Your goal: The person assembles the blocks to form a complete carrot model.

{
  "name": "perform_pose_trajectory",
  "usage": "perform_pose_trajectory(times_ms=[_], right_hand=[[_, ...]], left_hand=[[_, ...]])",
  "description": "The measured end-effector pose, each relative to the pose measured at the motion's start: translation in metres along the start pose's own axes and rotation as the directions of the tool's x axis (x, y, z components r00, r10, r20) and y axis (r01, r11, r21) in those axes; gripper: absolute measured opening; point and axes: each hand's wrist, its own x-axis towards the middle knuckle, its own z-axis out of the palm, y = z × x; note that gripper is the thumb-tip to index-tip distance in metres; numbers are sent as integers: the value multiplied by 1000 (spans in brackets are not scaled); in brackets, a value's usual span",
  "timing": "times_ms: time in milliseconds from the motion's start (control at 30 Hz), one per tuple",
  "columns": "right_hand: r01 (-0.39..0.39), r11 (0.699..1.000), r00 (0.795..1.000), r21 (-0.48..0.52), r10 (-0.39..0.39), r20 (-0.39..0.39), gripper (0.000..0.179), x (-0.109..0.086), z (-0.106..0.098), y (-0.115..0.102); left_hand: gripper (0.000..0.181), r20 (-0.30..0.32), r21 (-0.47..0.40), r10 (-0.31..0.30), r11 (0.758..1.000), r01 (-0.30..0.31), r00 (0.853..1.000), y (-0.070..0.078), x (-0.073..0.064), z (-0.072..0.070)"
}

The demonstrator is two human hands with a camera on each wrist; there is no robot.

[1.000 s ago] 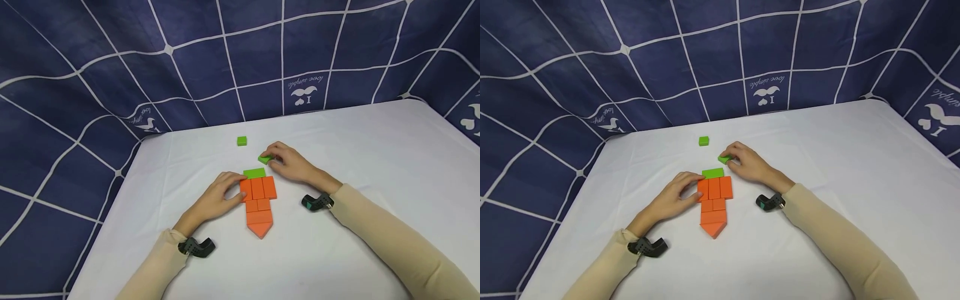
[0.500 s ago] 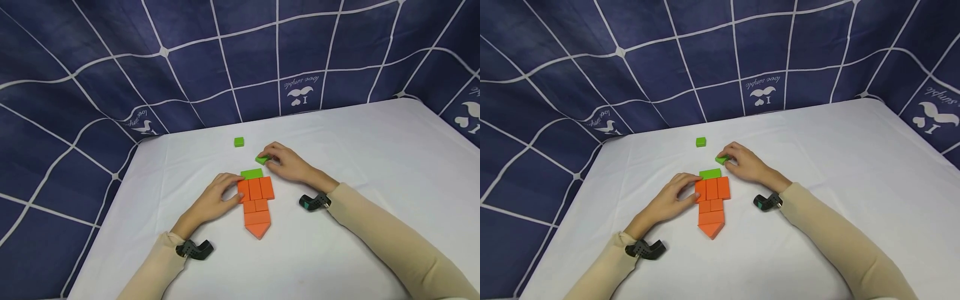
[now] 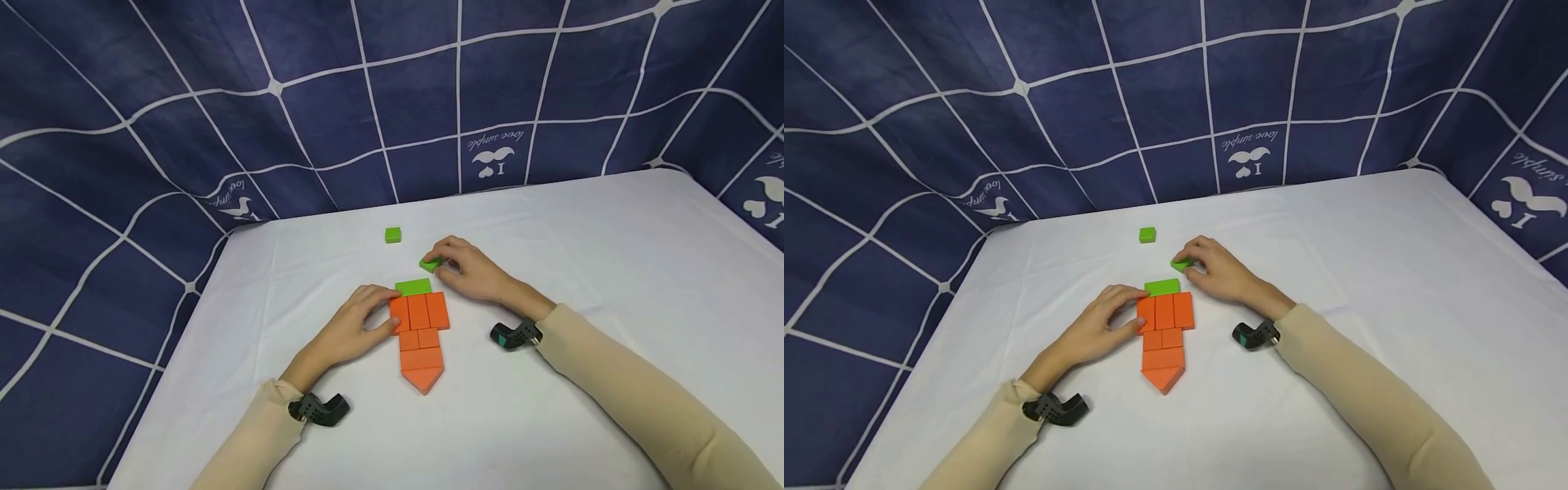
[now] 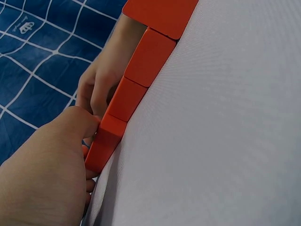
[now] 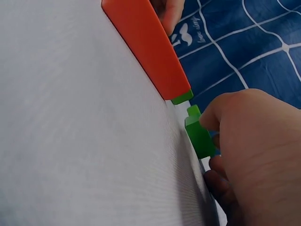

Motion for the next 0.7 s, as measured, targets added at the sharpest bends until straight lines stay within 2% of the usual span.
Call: perform_pose_trajectory(times_ms=[300, 500, 700], right_hand=[[49, 997, 998, -59, -48, 28, 24, 0, -11, -15], [111, 993, 988, -42, -105, 117, 22, -2, -18, -29], [135, 990, 972, -30, -127, 199, 21, -3, -18, -44]], left_hand=[[46, 6, 2, 3, 1000, -3, 1000, 0, 0, -1], [46, 9, 8, 3, 1000, -3, 1000, -1, 0, 0], [45, 10, 6, 1, 1000, -1, 1000, -2, 0, 0]])
